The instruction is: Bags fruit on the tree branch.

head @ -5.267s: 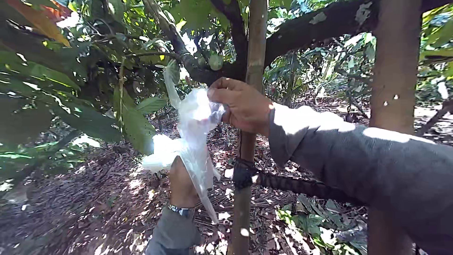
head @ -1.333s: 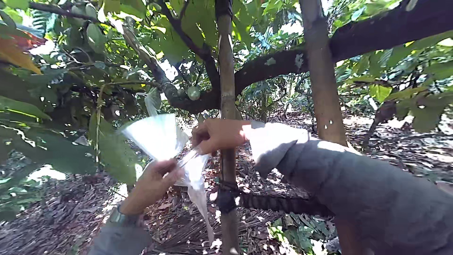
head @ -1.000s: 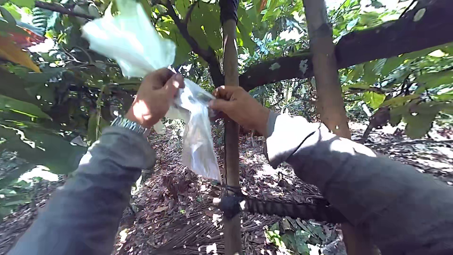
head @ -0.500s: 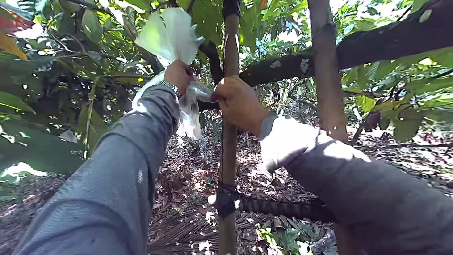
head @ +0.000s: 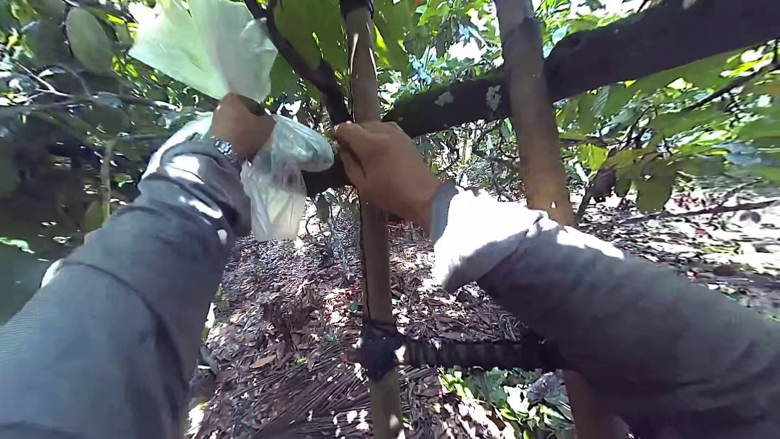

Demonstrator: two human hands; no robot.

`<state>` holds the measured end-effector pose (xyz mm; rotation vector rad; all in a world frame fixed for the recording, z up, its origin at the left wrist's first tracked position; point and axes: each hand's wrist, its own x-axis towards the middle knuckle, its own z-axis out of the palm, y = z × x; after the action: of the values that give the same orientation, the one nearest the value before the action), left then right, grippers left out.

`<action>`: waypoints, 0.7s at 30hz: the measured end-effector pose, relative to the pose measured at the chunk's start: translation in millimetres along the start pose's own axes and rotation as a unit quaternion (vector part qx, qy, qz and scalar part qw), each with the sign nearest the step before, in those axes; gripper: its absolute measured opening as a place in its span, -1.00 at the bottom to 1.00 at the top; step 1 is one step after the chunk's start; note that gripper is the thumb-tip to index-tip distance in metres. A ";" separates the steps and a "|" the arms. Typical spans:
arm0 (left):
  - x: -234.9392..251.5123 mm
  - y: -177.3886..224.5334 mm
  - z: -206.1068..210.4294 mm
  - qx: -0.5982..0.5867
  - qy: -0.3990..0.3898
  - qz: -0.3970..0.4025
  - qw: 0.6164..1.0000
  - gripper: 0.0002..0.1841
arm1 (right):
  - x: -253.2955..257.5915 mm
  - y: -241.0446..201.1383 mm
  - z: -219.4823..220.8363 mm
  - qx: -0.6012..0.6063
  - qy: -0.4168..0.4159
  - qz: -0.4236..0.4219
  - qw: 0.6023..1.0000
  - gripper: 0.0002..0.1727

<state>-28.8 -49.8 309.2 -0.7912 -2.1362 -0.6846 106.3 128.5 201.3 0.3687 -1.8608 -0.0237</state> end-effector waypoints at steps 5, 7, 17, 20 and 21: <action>-16.7 -21.0 2.7 -0.164 -0.012 -0.019 0.986 -0.65 | 26.9 -8.3 -14.7 0.123 -0.109 0.075 0.984 -0.85; -19.5 -27.1 5.8 -0.217 -0.022 -0.016 0.976 -0.67 | 36.2 -13.3 -0.6 -0.016 -0.188 0.032 0.982 -0.78; -37.1 -11.4 -15.2 -0.182 -0.132 0.079 0.971 -0.76 | 71.9 0.8 23.4 -0.267 -0.185 -0.041 0.945 -0.73; -31.0 -15.5 -15.8 -0.125 -0.048 0.077 0.988 -0.71 | 84.7 -5.6 1.9 -0.090 -0.183 0.081 0.976 -0.58; -29.1 -15.8 -16.6 -0.121 -0.010 0.074 0.990 -0.70 | 89.4 -10.2 -4.9 -0.038 -0.211 0.118 0.970 -0.51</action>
<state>-17.0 -80.8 292.6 -1.0791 -2.0119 -0.8688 89.2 96.1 283.6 0.0869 -2.3071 -0.0118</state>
